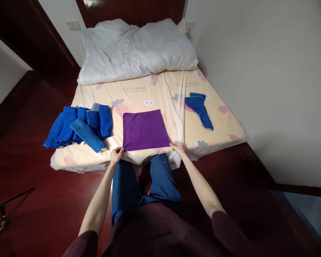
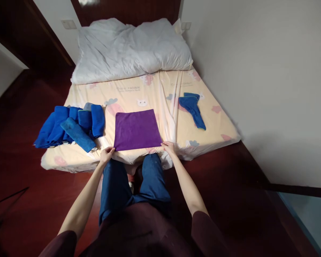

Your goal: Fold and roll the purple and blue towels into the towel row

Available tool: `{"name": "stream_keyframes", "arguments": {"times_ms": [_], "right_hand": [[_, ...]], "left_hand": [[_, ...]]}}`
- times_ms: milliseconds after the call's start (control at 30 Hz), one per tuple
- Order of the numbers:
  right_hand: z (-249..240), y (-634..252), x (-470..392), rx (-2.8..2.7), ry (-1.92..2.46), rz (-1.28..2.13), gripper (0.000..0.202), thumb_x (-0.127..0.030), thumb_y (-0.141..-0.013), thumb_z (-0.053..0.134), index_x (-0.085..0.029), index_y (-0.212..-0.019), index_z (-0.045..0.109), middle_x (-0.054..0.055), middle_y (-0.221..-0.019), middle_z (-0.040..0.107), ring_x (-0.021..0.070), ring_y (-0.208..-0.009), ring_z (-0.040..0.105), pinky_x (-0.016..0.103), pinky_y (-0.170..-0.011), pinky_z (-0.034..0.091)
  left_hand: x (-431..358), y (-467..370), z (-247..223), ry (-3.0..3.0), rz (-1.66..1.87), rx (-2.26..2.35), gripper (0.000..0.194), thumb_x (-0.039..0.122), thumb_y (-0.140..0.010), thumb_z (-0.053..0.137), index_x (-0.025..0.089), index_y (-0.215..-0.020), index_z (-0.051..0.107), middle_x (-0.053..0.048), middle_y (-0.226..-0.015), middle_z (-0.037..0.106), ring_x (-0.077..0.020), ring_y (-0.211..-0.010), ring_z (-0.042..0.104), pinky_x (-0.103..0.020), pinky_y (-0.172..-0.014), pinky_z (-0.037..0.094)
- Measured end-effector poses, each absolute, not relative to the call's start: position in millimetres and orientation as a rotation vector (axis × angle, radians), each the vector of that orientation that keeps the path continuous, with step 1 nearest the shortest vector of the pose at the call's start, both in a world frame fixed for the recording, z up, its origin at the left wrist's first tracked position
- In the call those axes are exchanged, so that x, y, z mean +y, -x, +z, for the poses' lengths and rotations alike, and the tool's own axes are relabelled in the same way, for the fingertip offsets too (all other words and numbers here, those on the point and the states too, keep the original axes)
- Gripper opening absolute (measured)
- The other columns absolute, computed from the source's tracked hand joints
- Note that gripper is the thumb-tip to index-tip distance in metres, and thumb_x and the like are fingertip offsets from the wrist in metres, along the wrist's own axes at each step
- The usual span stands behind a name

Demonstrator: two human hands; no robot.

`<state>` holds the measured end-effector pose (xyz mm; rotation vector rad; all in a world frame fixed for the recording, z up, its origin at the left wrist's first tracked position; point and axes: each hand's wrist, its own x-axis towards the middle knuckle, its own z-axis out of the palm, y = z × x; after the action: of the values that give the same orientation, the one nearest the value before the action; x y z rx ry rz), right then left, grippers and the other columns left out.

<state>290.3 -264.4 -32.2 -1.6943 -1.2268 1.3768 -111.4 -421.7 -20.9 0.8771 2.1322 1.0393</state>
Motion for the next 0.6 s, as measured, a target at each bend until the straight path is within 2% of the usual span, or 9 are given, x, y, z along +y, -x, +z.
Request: {"name": "stream_keyframes", "arguments": {"times_ms": [133,300,467,533,600], "right_hand": [[-34,-294,-270,-1.269,1.726,1.34,0.032,-0.036,-0.074,0.083,-0.012,-0.094,0.079,0.009,-0.091,0.082,0.0142,-0.065,0.068,0.022,-0.054,0.053],[-37,-293,-274,-1.353,1.802,1.216,0.018,-0.03,-0.078,0.08,-0.015,-0.088,0.08,0.011,-0.096,0.083,0.0201,-0.087,0.077,0.025,-0.071,0.06],[-28,-294,-272,-1.513,1.948,1.133,0.008,-0.023,-0.076,0.081,-0.017,-0.073,0.076,0.008,-0.081,0.08,0.0212,-0.084,0.077,0.027,-0.076,0.058],[-21,-295,-273,-1.601,2.001,1.1,0.012,-0.023,-0.075,0.082,-0.018,-0.067,0.074,0.007,-0.074,0.077,0.0222,-0.084,0.077,0.027,-0.077,0.058],[-15,-296,-276,-1.686,2.042,1.053,0.012,-0.023,-0.075,0.083,-0.018,-0.068,0.074,0.008,-0.078,0.077,0.0237,-0.089,0.077,0.028,-0.082,0.058]], "left_hand": [[-428,111,-24,-0.9,1.041,2.131,0.024,0.043,-0.077,0.07,0.02,-0.082,0.075,-0.009,-0.084,0.079,-0.0312,-0.091,0.076,-0.04,-0.09,0.058],[-431,108,-24,-0.881,1.066,2.163,0.027,0.045,-0.076,0.069,0.02,-0.086,0.072,-0.009,-0.083,0.078,-0.0295,-0.091,0.075,-0.037,-0.083,0.058],[-440,105,-23,-0.878,1.101,2.149,0.04,0.051,-0.078,0.066,0.017,-0.099,0.068,-0.009,-0.083,0.075,-0.0241,-0.081,0.073,-0.032,-0.073,0.055],[-446,104,-22,-0.889,1.099,2.149,0.039,0.049,-0.078,0.068,0.018,-0.1,0.067,-0.008,-0.083,0.075,-0.0238,-0.08,0.073,-0.031,-0.074,0.055],[-450,104,-22,-0.906,1.083,2.153,0.035,0.046,-0.078,0.069,0.018,-0.098,0.067,-0.008,-0.084,0.075,-0.0249,-0.082,0.074,-0.034,-0.079,0.057]]}}
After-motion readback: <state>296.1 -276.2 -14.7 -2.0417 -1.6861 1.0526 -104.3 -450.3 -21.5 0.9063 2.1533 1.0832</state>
